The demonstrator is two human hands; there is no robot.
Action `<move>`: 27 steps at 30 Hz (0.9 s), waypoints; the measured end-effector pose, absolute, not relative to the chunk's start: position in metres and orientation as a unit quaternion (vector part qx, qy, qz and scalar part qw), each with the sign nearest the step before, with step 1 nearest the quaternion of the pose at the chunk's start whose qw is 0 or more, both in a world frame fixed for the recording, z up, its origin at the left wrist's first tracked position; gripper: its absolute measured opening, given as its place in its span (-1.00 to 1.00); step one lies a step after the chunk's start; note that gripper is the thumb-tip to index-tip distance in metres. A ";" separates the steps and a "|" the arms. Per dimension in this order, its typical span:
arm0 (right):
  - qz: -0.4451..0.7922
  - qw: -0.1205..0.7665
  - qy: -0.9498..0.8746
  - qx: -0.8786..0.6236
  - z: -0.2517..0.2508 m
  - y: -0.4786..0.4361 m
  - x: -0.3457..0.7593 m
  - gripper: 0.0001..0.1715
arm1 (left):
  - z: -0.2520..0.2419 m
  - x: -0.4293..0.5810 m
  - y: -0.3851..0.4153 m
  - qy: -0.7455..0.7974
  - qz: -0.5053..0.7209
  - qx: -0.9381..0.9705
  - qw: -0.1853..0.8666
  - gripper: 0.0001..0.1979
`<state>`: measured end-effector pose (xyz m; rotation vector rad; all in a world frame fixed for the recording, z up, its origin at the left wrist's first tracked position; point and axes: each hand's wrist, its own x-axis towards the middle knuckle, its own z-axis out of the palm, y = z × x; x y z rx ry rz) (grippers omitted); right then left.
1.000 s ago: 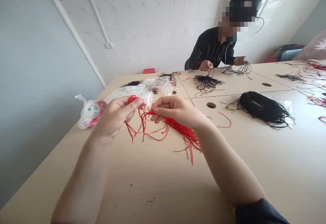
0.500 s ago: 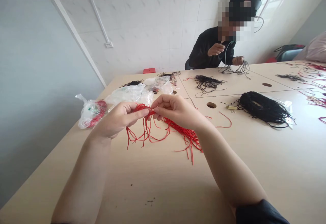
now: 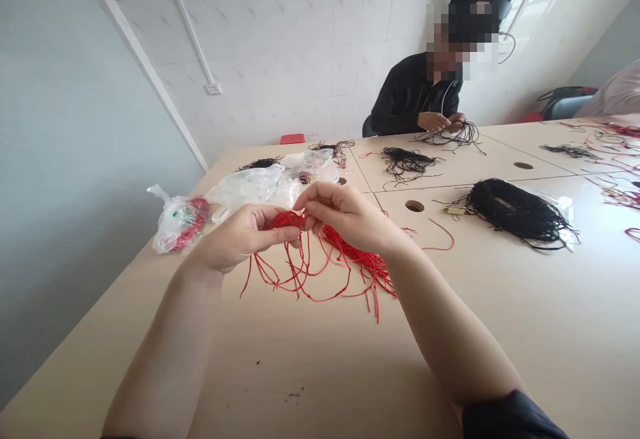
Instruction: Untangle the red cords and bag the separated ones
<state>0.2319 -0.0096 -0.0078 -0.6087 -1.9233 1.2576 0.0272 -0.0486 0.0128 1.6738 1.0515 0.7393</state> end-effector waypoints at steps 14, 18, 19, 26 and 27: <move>0.085 0.453 -0.822 -0.334 -0.020 -0.013 0.217 -0.80 | 0.006 0.027 -0.039 0.464 0.368 0.600 0.538 -0.79; 0.050 0.453 -0.818 -0.351 -0.024 -0.011 0.216 -0.78 | 0.000 0.024 -0.035 0.463 0.383 0.602 0.525 -0.73; 0.044 0.452 -0.817 -0.356 -0.024 -0.011 0.216 -0.77 | -0.002 0.024 -0.033 0.458 0.389 0.601 0.527 -0.72; 0.003 0.472 -0.795 -0.381 -0.022 -0.012 0.217 -0.75 | -0.007 0.029 -0.030 0.388 0.449 0.516 0.618 -0.69; 0.001 0.469 -0.796 -0.383 -0.022 -0.011 0.217 -0.75 | -0.006 0.030 -0.030 0.372 0.444 0.515 0.632 -0.70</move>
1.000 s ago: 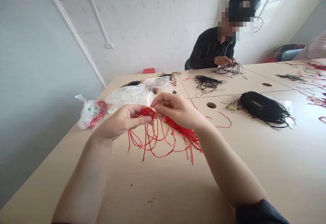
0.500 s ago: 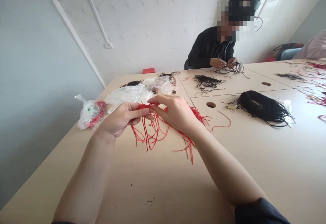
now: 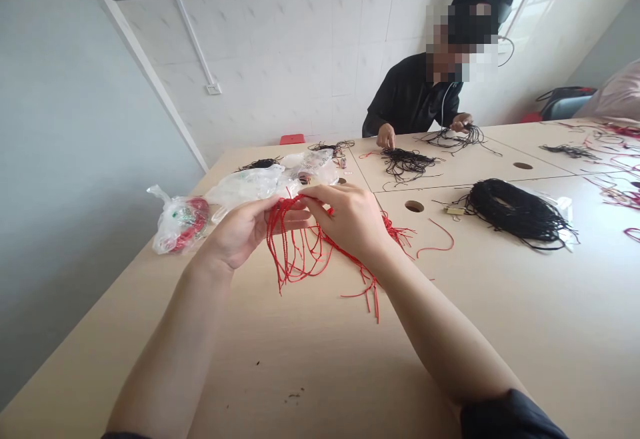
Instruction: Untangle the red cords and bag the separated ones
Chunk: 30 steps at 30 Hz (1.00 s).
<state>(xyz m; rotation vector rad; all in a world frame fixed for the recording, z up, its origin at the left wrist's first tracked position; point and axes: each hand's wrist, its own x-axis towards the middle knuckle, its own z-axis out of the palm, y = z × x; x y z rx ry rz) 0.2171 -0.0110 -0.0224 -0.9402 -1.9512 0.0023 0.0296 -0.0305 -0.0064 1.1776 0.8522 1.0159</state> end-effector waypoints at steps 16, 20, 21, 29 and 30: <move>-0.013 0.424 -0.836 -0.346 -0.027 -0.004 0.218 -0.69 | -0.007 0.033 -0.032 0.344 0.399 0.441 0.727 -0.78; -0.023 0.424 -0.830 -0.361 -0.029 -0.004 0.218 -0.69 | -0.008 0.036 -0.032 0.354 0.413 0.436 0.717 -0.77; -0.024 0.423 -0.828 -0.367 -0.030 -0.004 0.218 -0.69 | -0.008 0.036 -0.032 0.357 0.418 0.435 0.713 -0.77; -0.005 0.411 -0.825 -0.387 -0.032 -0.005 0.215 -0.68 | -0.005 0.032 -0.035 0.357 0.405 0.476 0.695 -0.77; 0.007 0.408 -0.823 -0.394 -0.032 -0.005 0.215 -0.68 | -0.004 0.031 -0.035 0.364 0.408 0.482 0.685 -0.76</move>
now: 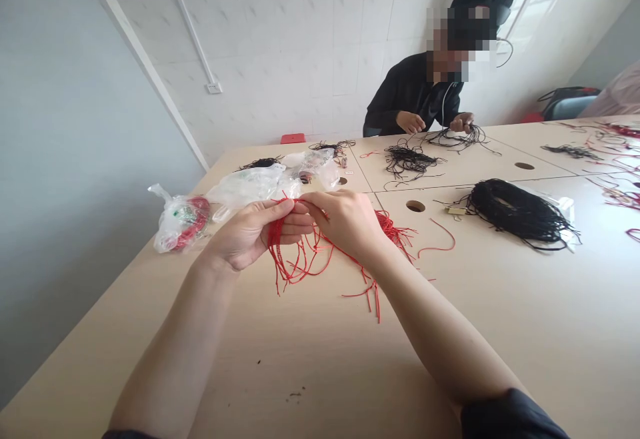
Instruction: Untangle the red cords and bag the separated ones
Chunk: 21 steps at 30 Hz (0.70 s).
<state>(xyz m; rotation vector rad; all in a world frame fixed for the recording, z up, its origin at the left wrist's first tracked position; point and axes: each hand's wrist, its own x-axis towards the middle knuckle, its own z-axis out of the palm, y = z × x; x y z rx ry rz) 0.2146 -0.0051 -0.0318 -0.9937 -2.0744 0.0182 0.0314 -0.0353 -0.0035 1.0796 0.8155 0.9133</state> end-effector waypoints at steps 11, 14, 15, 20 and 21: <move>0.183 0.315 -0.835 -0.412 -0.057 0.028 0.212 -0.57 | 0.015 0.018 -0.040 0.354 0.544 0.470 0.598 -0.84; 0.209 0.286 -0.831 -0.429 -0.062 0.032 0.212 -0.57 | 0.017 0.015 -0.039 0.342 0.597 0.444 0.574 -0.85; 0.207 0.277 -0.831 -0.436 -0.063 0.033 0.212 -0.57 | 0.017 0.015 -0.038 0.337 0.609 0.434 0.572 -0.85; 0.177 0.192 -0.843 -0.470 -0.067 0.035 0.216 -0.65 | 0.014 0.019 -0.031 0.331 0.647 0.372 0.578 -0.87; 0.173 0.168 -0.844 -0.479 -0.068 0.035 0.217 -0.67 | 0.013 0.020 -0.029 0.334 0.651 0.360 0.579 -0.87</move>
